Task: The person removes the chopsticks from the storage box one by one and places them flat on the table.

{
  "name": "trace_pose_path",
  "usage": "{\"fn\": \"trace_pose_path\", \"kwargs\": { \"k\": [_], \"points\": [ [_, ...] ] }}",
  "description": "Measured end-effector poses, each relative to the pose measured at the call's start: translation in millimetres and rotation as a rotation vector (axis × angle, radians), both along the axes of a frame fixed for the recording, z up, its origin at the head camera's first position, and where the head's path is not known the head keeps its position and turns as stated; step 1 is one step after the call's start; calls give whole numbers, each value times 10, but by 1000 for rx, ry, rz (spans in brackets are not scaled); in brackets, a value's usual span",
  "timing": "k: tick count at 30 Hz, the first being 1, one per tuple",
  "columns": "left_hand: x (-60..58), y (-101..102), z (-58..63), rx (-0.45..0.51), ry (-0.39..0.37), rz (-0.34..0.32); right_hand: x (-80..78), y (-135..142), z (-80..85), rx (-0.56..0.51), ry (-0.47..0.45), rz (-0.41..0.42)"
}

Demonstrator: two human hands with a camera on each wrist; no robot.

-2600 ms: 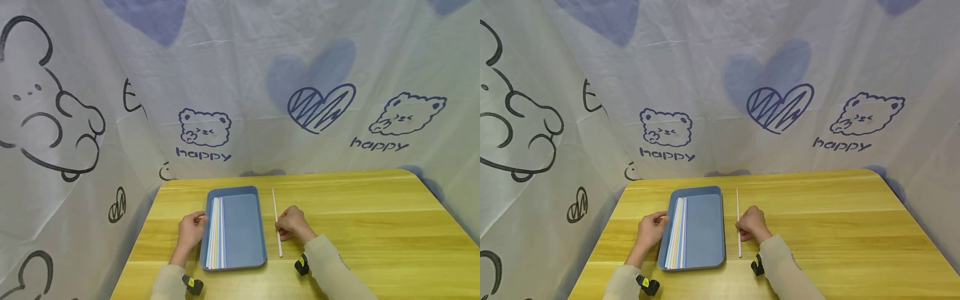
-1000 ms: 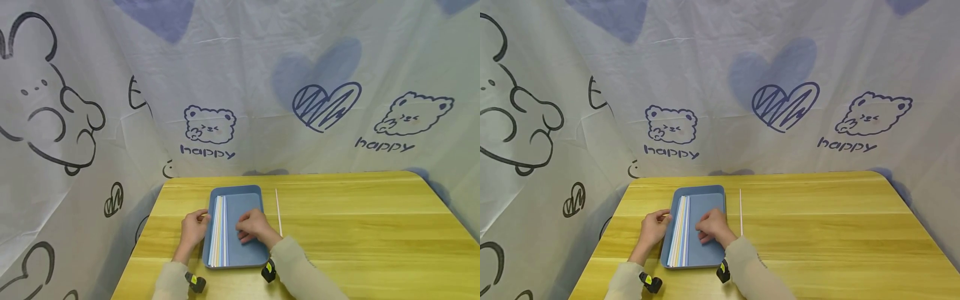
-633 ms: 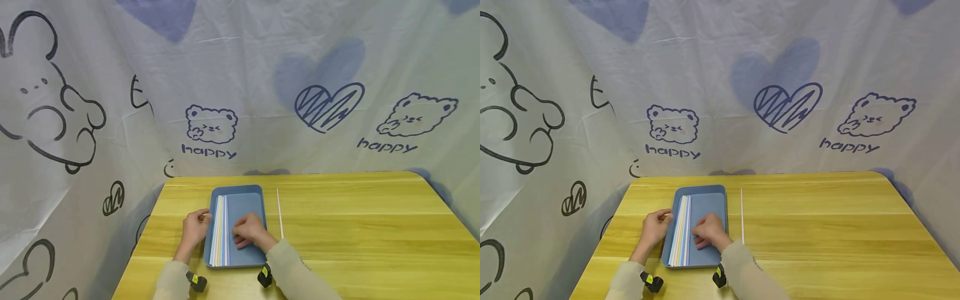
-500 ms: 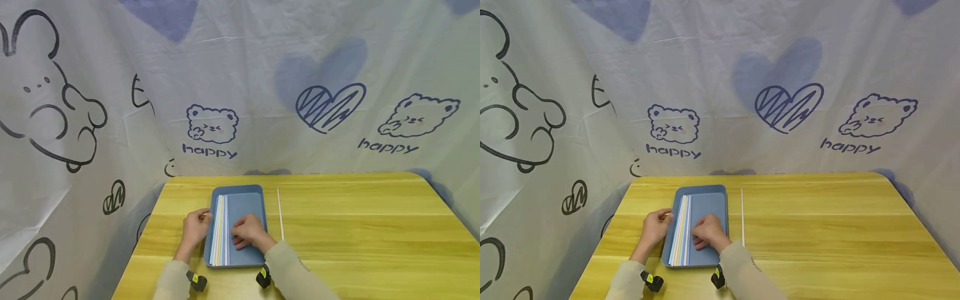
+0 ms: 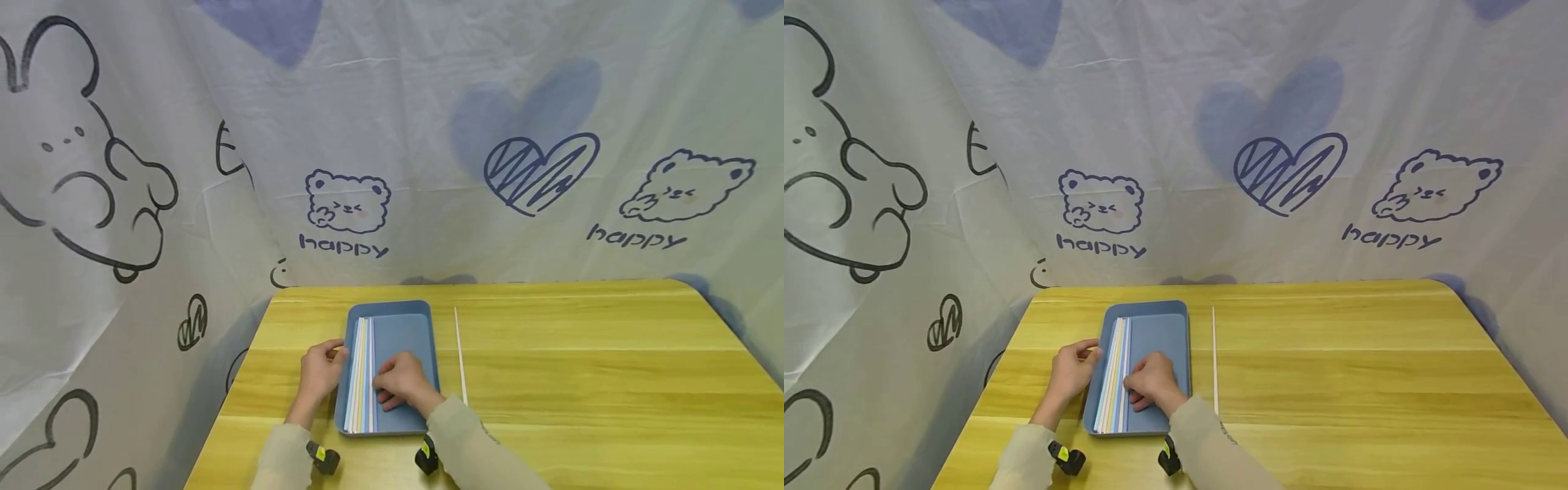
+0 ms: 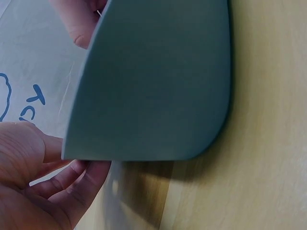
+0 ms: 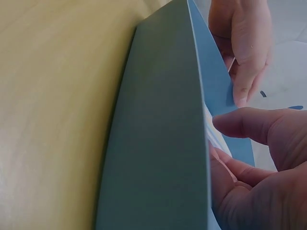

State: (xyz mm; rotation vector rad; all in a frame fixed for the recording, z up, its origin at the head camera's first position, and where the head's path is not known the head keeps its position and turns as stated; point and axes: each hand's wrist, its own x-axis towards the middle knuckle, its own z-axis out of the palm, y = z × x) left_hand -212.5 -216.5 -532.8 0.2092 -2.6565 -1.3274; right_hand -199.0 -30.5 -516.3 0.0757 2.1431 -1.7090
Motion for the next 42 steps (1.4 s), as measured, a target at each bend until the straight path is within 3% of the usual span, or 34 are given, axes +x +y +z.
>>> {"fn": "trace_pose_path", "kwargs": {
  "k": [24, 42],
  "points": [
    [-7, 20, 5, 5, -18, 8, -8, -31, -75, 25, 56, -54],
    [5, 5, 22, -2, -14, 10, 12, -63, -77, 223, 213, -98]
  ]
}}
